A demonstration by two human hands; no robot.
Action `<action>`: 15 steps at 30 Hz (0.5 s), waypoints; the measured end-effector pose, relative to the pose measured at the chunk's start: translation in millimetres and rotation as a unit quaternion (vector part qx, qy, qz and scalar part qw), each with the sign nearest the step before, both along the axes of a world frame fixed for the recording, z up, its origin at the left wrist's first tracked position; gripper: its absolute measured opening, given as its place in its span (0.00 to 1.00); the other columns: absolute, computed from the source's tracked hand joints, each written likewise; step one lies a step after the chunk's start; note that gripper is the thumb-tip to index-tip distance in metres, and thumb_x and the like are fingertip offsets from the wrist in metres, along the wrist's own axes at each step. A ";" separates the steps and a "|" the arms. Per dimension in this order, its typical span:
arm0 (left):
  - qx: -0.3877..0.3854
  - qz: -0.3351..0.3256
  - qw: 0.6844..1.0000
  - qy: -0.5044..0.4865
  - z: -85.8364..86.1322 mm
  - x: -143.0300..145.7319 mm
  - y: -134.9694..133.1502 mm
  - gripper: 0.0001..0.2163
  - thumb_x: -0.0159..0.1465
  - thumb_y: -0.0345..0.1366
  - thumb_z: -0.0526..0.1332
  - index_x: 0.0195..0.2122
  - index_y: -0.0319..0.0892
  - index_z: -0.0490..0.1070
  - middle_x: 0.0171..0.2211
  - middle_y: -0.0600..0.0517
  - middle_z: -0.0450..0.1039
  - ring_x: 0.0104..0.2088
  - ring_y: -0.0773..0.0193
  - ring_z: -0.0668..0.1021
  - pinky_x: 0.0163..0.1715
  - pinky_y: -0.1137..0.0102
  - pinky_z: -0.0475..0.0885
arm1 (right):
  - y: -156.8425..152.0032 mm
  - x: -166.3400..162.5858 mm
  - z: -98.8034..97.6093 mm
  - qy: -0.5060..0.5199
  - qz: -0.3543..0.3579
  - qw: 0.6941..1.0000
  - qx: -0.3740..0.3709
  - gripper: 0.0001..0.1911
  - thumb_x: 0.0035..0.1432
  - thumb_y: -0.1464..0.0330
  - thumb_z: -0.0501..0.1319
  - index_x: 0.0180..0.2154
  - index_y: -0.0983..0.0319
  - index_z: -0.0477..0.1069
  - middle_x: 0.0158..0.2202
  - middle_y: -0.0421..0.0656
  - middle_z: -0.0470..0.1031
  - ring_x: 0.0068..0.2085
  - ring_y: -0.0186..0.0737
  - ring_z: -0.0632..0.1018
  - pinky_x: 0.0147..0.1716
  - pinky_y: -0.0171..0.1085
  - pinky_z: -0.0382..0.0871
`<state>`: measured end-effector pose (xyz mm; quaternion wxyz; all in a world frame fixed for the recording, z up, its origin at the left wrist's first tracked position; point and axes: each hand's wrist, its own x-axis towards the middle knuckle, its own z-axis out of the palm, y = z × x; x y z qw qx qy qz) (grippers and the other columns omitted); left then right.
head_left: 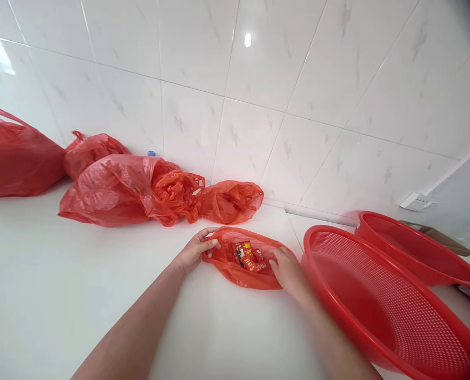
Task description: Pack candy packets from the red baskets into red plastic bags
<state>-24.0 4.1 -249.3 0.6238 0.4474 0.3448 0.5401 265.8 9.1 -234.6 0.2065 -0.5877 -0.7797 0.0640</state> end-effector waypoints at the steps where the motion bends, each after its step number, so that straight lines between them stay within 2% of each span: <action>1: -0.003 -0.007 1.000 -0.002 0.2 0.4 0.0 0.24 0.52 0.39 0.68 0.50 0.43 0.66 0.28 0.54 0.73 0.18 0.75 0.66 0.20 0.77 0.61 | 5.4 5.1 -4.6 -0.004 0.004 1.000 0.026 0.16 0.54 0.74 0.53 0.44 0.59 0.70 0.45 0.46 0.71 0.48 0.44 0.71 0.47 0.42 0.65; 4: -0.004 -0.032 0.999 -0.008 -0.2 1.7 0.6 0.25 0.52 0.37 0.69 0.51 0.44 0.65 0.27 0.55 0.72 0.19 0.73 0.69 0.21 0.76 0.63 | 21.0 14.6 -18.1 0.002 0.019 0.996 0.083 0.20 0.52 0.76 0.54 0.47 0.58 0.70 0.46 0.46 0.70 0.49 0.45 0.70 0.50 0.44 0.63; 8: -0.007 -0.029 1.000 -0.009 -1.6 2.4 2.3 0.25 0.52 0.35 0.69 0.50 0.43 0.65 0.27 0.55 0.73 0.19 0.74 0.69 0.21 0.77 0.64 | 30.7 15.8 -30.7 0.055 0.056 0.992 0.096 0.22 0.53 0.77 0.52 0.49 0.58 0.68 0.49 0.45 0.68 0.51 0.43 0.70 0.52 0.45 0.64; 12: -0.008 0.011 1.000 -0.028 1.4 2.8 2.4 0.23 0.53 0.35 0.68 0.49 0.42 0.65 0.29 0.52 0.76 0.18 0.75 0.69 0.21 0.78 0.65 | 27.7 18.4 -30.8 0.095 0.083 0.987 0.098 0.22 0.54 0.76 0.53 0.50 0.56 0.67 0.49 0.44 0.68 0.51 0.42 0.70 0.52 0.45 0.65; 15: -0.013 0.041 0.997 -0.060 6.1 3.6 1.0 0.22 0.54 0.34 0.68 0.49 0.42 0.65 0.30 0.52 0.76 0.17 0.77 0.69 0.19 0.80 0.64 | 25.0 24.8 -25.1 0.111 0.063 0.982 0.137 0.18 0.55 0.74 0.53 0.48 0.57 0.69 0.47 0.44 0.69 0.49 0.43 0.71 0.50 0.44 0.67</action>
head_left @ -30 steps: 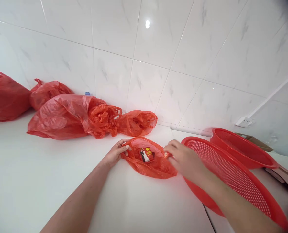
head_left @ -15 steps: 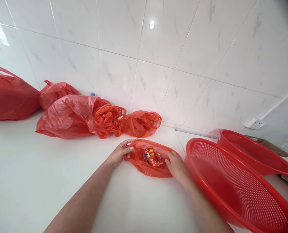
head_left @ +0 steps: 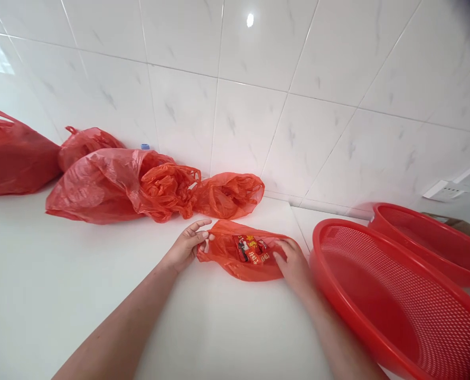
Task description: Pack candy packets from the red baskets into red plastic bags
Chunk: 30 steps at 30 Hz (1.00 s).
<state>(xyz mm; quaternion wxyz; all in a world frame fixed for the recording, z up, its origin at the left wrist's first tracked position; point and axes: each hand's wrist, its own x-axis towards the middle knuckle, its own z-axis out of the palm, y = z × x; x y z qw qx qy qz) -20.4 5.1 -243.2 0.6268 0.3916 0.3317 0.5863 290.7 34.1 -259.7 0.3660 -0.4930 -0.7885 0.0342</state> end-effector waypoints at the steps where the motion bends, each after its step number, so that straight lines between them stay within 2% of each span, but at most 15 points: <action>1: -0.001 0.004 1.000 -0.012 1.5 0.3 -0.6 0.22 0.54 0.34 0.68 0.49 0.42 0.65 0.30 0.53 0.76 0.17 0.77 0.68 0.18 0.80 0.64 | -0.6 2.0 2.3 0.003 -0.018 1.000 0.019 0.17 0.56 0.73 0.53 0.46 0.58 0.70 0.46 0.45 0.70 0.48 0.43 0.71 0.49 0.44 0.67; 3: 0.002 0.005 0.999 -0.038 3.9 0.5 -1.9 0.21 0.54 0.33 0.67 0.49 0.43 0.65 0.29 0.54 0.75 0.16 0.78 0.68 0.17 0.81 0.63 | -1.9 4.7 6.8 -0.001 -0.053 0.997 0.062 0.14 0.57 0.72 0.53 0.45 0.59 0.71 0.46 0.46 0.70 0.48 0.44 0.71 0.49 0.44 0.67; 5: 0.010 0.001 0.998 -0.067 5.6 0.0 -2.8 0.21 0.55 0.33 0.67 0.50 0.44 0.66 0.29 0.54 0.75 0.17 0.78 0.68 0.17 0.82 0.63 | -3.3 4.9 9.8 -0.015 -0.077 0.992 0.102 0.15 0.58 0.71 0.53 0.45 0.59 0.71 0.50 0.47 0.69 0.52 0.45 0.69 0.53 0.46 0.64; 7: 0.021 0.003 0.995 -0.093 6.8 -1.4 -3.2 0.20 0.56 0.32 0.66 0.50 0.44 0.66 0.32 0.54 0.75 0.18 0.78 0.69 0.19 0.82 0.65 | -4.4 2.7 10.1 -0.025 -0.098 0.987 0.125 0.17 0.58 0.71 0.53 0.48 0.60 0.70 0.58 0.49 0.62 0.58 0.48 0.63 0.56 0.48 0.59; 9: 0.033 0.011 0.993 -0.111 7.4 -3.4 -2.8 0.20 0.56 0.31 0.65 0.51 0.45 0.66 0.39 0.51 0.75 0.23 0.76 0.72 0.24 0.80 0.70 | -4.7 -0.4 7.4 -0.024 -0.126 0.984 0.121 0.21 0.56 0.70 0.54 0.52 0.61 0.66 0.63 0.50 0.54 0.62 0.52 0.58 0.58 0.51 0.56; 11: 0.048 0.020 0.991 -0.120 7.2 -5.5 -2.1 0.20 0.57 0.31 0.64 0.52 0.47 0.66 0.48 0.49 0.72 0.31 0.72 0.76 0.31 0.75 0.73 | -4.4 -2.7 2.8 -0.003 -0.148 0.985 0.091 0.28 0.54 0.67 0.56 0.57 0.62 0.60 0.63 0.53 0.53 0.62 0.54 0.57 0.56 0.52 0.58; 14: 0.061 0.030 0.990 -0.125 5.6 -7.6 -0.9 0.20 0.58 0.32 0.63 0.52 0.50 0.65 0.52 0.51 0.69 0.40 0.67 0.76 0.39 0.71 0.73 | -3.3 -1.4 -2.7 0.079 -0.175 0.981 -0.003 0.33 0.51 0.66 0.57 0.59 0.62 0.54 0.54 0.53 0.65 0.53 0.51 0.69 0.45 0.45 0.67; 17: 0.058 0.042 0.990 -0.120 4.6 -8.2 -0.6 0.21 0.59 0.32 0.63 0.53 0.51 0.65 0.47 0.52 0.70 0.46 0.65 0.74 0.42 0.70 0.72 | -2.4 4.8 -3.3 0.154 -0.214 0.958 -0.110 0.29 0.48 0.67 0.55 0.54 0.62 0.59 0.41 0.48 0.72 0.37 0.45 0.75 0.32 0.39 0.69; 20: 0.064 0.043 0.990 -0.122 5.2 -8.8 -0.6 0.22 0.58 0.34 0.64 0.53 0.52 0.64 0.47 0.53 0.70 0.47 0.64 0.74 0.43 0.69 0.71 | -2.4 10.4 -0.8 0.199 -0.215 0.945 -0.148 0.21 0.46 0.67 0.56 0.45 0.60 0.66 0.36 0.46 0.73 0.32 0.44 0.75 0.28 0.38 0.67; 22: 0.074 0.041 0.988 -0.130 5.6 -10.0 -0.2 0.21 0.58 0.35 0.64 0.53 0.52 0.64 0.49 0.53 0.70 0.46 0.65 0.74 0.45 0.69 0.71 | -2.9 11.9 1.3 0.247 -0.167 0.938 -0.177 0.15 0.47 0.65 0.57 0.39 0.59 0.68 0.35 0.44 0.74 0.34 0.44 0.75 0.30 0.38 0.67; 24: 0.079 0.045 0.986 -0.139 5.3 -12.1 0.5 0.21 0.58 0.35 0.64 0.53 0.50 0.65 0.50 0.52 0.70 0.44 0.66 0.75 0.45 0.70 0.71 | -3.5 11.8 3.3 0.333 -0.070 0.911 -0.235 0.14 0.49 0.63 0.57 0.38 0.60 0.69 0.36 0.44 0.75 0.37 0.45 0.76 0.33 0.39 0.68; 27: 0.071 0.054 0.985 -0.146 4.1 -15.1 1.1 0.21 0.58 0.34 0.64 0.52 0.48 0.65 0.49 0.51 0.71 0.43 0.67 0.76 0.42 0.74 0.72 | -3.8 11.0 5.4 0.452 0.104 0.824 -0.325 0.19 0.52 0.59 0.57 0.44 0.61 0.70 0.44 0.47 0.75 0.45 0.48 0.75 0.40 0.42 0.70; 28: 0.064 0.056 0.986 -0.146 3.9 -15.8 0.9 0.20 0.58 0.33 0.64 0.52 0.48 0.65 0.48 0.51 0.72 0.43 0.67 0.77 0.40 0.74 0.72 | -3.7 10.9 5.7 0.479 0.139 0.796 -0.343 0.20 0.53 0.58 0.56 0.46 0.60 0.70 0.47 0.47 0.74 0.48 0.48 0.74 0.42 0.43 0.70; 30: 0.051 0.056 0.987 -0.145 4.3 -16.6 0.2 0.20 0.58 0.32 0.64 0.52 0.47 0.65 0.45 0.52 0.73 0.40 0.68 0.77 0.38 0.75 0.73 | -3.0 11.4 5.4 0.522 0.158 0.758 -0.358 0.21 0.54 0.57 0.56 0.47 0.58 0.70 0.49 0.46 0.74 0.51 0.48 0.73 0.46 0.45 0.69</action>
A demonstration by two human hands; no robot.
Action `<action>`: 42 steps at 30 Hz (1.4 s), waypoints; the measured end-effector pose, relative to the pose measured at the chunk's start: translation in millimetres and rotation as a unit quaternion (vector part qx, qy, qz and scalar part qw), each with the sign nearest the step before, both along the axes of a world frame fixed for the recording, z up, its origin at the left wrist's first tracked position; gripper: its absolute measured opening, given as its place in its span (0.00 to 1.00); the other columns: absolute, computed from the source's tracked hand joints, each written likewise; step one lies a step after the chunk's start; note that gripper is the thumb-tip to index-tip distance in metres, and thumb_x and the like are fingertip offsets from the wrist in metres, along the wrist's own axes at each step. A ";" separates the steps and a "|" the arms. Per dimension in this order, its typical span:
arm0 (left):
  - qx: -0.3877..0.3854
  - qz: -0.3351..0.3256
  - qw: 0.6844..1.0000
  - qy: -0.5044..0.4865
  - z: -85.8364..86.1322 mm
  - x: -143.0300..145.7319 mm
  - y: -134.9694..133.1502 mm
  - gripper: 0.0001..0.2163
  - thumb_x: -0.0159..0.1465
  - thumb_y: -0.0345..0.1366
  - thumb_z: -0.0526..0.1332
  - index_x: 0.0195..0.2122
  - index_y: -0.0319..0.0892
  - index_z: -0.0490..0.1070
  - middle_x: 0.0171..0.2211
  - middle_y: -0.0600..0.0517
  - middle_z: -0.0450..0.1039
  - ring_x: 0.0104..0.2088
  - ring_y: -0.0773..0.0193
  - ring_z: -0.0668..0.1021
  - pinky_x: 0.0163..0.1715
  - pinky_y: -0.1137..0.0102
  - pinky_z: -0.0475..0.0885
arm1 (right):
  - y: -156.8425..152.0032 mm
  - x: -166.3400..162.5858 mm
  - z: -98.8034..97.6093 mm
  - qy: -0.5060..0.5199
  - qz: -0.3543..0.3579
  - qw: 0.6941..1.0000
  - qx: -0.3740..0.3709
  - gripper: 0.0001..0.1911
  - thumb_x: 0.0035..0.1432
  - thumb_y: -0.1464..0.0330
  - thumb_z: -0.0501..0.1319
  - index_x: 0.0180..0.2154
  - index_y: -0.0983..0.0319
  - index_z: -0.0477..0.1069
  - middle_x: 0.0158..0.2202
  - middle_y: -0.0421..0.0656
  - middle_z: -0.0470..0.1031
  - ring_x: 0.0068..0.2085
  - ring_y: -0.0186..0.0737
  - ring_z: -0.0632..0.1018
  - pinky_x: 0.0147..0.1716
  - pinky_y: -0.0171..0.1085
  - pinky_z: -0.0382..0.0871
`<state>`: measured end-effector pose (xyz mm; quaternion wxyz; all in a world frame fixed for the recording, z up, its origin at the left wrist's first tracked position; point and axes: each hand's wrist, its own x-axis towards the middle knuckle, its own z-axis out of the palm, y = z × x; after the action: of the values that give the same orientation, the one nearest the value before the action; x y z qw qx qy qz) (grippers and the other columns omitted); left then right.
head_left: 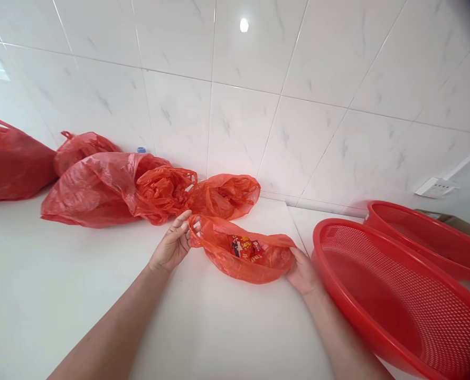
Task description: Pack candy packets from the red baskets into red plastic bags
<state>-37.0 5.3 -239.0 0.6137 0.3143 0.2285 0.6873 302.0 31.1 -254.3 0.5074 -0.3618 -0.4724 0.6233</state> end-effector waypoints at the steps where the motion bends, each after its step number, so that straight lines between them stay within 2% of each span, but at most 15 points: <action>1: -0.006 -0.001 1.000 0.000 0.6 -0.1 -0.5 0.20 0.58 0.32 0.64 0.52 0.47 0.65 0.44 0.52 0.73 0.38 0.68 0.77 0.37 0.75 0.73 | 0.5 0.5 -0.5 0.018 -0.013 1.000 -0.012 0.20 0.54 0.56 0.56 0.46 0.57 0.71 0.49 0.45 0.74 0.51 0.47 0.73 0.47 0.46 0.69; 6: -0.014 0.015 0.999 0.027 1.9 2.9 0.3 0.20 0.56 0.36 0.65 0.50 0.45 0.66 0.39 0.52 0.74 0.32 0.68 0.76 0.33 0.73 0.72 | 2.3 1.5 -4.6 0.005 -0.025 0.999 -0.033 0.20 0.58 0.53 0.53 0.48 0.55 0.69 0.50 0.42 0.74 0.52 0.44 0.73 0.47 0.45 0.70; 9: -0.041 0.114 0.986 0.115 0.5 10.7 1.8 0.17 0.58 0.42 0.62 0.46 0.42 0.68 0.30 0.53 0.71 0.27 0.67 0.73 0.27 0.73 0.68 | 0.0 -3.4 -5.2 0.003 -0.002 0.999 -0.043 0.23 0.59 0.52 0.51 0.52 0.54 0.65 0.54 0.42 0.70 0.53 0.44 0.72 0.45 0.44 0.71; 12: -0.024 0.304 0.916 0.261 4.6 24.2 -2.8 0.14 0.57 0.42 0.63 0.43 0.44 0.70 0.35 0.50 0.70 0.37 0.61 0.72 0.34 0.70 0.68 | -7.0 -14.4 -2.3 0.010 0.044 0.998 -0.049 0.25 0.60 0.51 0.50 0.55 0.54 0.63 0.56 0.43 0.68 0.53 0.44 0.72 0.46 0.44 0.71; 14: 0.046 0.378 0.859 0.342 11.2 35.6 -10.4 0.13 0.53 0.39 0.66 0.40 0.46 0.73 0.43 0.48 0.69 0.47 0.54 0.69 0.46 0.65 0.66 | -13.9 -23.7 1.7 -0.013 0.079 0.996 -0.037 0.26 0.60 0.49 0.49 0.56 0.52 0.62 0.56 0.42 0.68 0.53 0.44 0.72 0.46 0.44 0.70; 15: 0.081 0.378 0.844 0.372 14.5 42.1 -15.1 0.13 0.52 0.38 0.68 0.39 0.47 0.75 0.44 0.47 0.69 0.50 0.51 0.67 0.50 0.62 0.63 | -17.7 -28.5 4.0 -0.028 0.098 0.994 -0.028 0.27 0.60 0.48 0.48 0.56 0.52 0.61 0.56 0.43 0.68 0.53 0.44 0.72 0.46 0.44 0.70; 17: 0.128 0.317 0.843 0.415 18.7 56.9 -24.5 0.10 0.51 0.37 0.68 0.35 0.48 0.77 0.41 0.47 0.72 0.48 0.49 0.68 0.52 0.58 0.60 | -25.4 -37.2 8.6 -0.051 0.140 0.989 -0.011 0.28 0.59 0.47 0.48 0.55 0.53 0.63 0.55 0.44 0.69 0.52 0.45 0.72 0.45 0.44 0.70; 19: 0.151 0.230 0.846 0.456 17.6 73.4 -32.1 0.07 0.53 0.38 0.67 0.34 0.49 0.77 0.35 0.47 0.74 0.42 0.50 0.71 0.50 0.57 0.60 | -32.1 -43.9 12.3 -0.062 0.184 0.981 0.001 0.28 0.58 0.47 0.51 0.53 0.56 0.65 0.52 0.46 0.71 0.50 0.46 0.73 0.45 0.44 0.69; 22: 0.169 0.145 0.828 0.515 8.4 96.3 -37.8 0.08 0.56 0.39 0.64 0.38 0.48 0.77 0.35 0.46 0.75 0.38 0.52 0.72 0.45 0.59 0.63 | -38.6 -49.9 15.2 -0.084 0.214 0.973 0.023 0.24 0.56 0.52 0.58 0.51 0.57 0.67 0.47 0.46 0.73 0.45 0.44 0.75 0.44 0.43 0.69; 24: 0.157 0.132 0.812 0.546 1.7 106.0 -38.7 0.10 0.57 0.40 0.63 0.39 0.48 0.76 0.35 0.46 0.74 0.37 0.53 0.72 0.41 0.61 0.64 | -40.2 -52.0 15.4 -0.107 0.215 0.970 0.043 0.22 0.55 0.56 0.61 0.50 0.57 0.68 0.44 0.44 0.74 0.44 0.42 0.75 0.43 0.42 0.68; 26: 0.134 0.129 0.804 0.564 -2.8 110.1 -38.7 0.07 0.58 0.38 0.61 0.36 0.47 0.75 0.32 0.48 0.73 0.35 0.56 0.71 0.37 0.63 0.64 | -40.0 -53.2 14.7 -0.123 0.216 0.967 0.056 0.20 0.54 0.59 0.62 0.47 0.58 0.69 0.43 0.43 0.74 0.43 0.42 0.74 0.43 0.41 0.68; 29: 0.117 0.115 0.811 0.561 -5.3 109.3 -38.3 0.05 0.58 0.33 0.57 0.28 0.46 0.72 0.29 0.51 0.70 0.32 0.60 0.71 0.33 0.67 0.64 | -37.6 -54.0 12.7 -0.124 0.219 0.966 0.052 0.16 0.52 0.62 0.64 0.43 0.59 0.70 0.38 0.42 0.74 0.41 0.41 0.74 0.41 0.40 0.68; 31: 0.096 0.098 0.822 0.552 -5.6 107.3 -38.0 0.03 0.57 0.33 0.58 0.28 0.45 0.70 0.29 0.52 0.69 0.30 0.62 0.70 0.31 0.68 0.64 | -35.8 -54.4 11.4 -0.114 0.222 0.967 0.043 0.16 0.51 0.63 0.65 0.42 0.59 0.69 0.36 0.41 0.74 0.40 0.41 0.75 0.40 0.40 0.69; 36: 0.018 0.049 0.848 0.528 -8.1 106.9 -36.2 0.07 0.60 0.41 0.57 0.32 0.45 0.69 0.28 0.53 0.72 0.27 0.64 0.71 0.27 0.69 0.63 | -33.7 -56.4 10.0 -0.085 0.239 0.967 0.040 0.21 0.49 0.65 0.66 0.46 0.58 0.68 0.41 0.42 0.74 0.44 0.44 0.75 0.46 0.44 0.68; 42: 0.016 0.017 0.835 0.549 -15.2 112.4 -35.1 0.04 0.58 0.37 0.58 0.31 0.45 0.71 0.25 0.54 0.70 0.25 0.64 0.70 0.26 0.69 0.62 | -39.9 -57.2 21.9 -0.092 0.232 0.967 0.049 0.23 0.49 0.65 0.66 0.48 0.60 0.68 0.41 0.44 0.74 0.45 0.45 0.75 0.47 0.46 0.68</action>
<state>75.4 -29.8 -254.2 0.3701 0.6461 0.5221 0.4159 244.8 -8.8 -232.4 0.3204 -0.2735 -0.6178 0.6640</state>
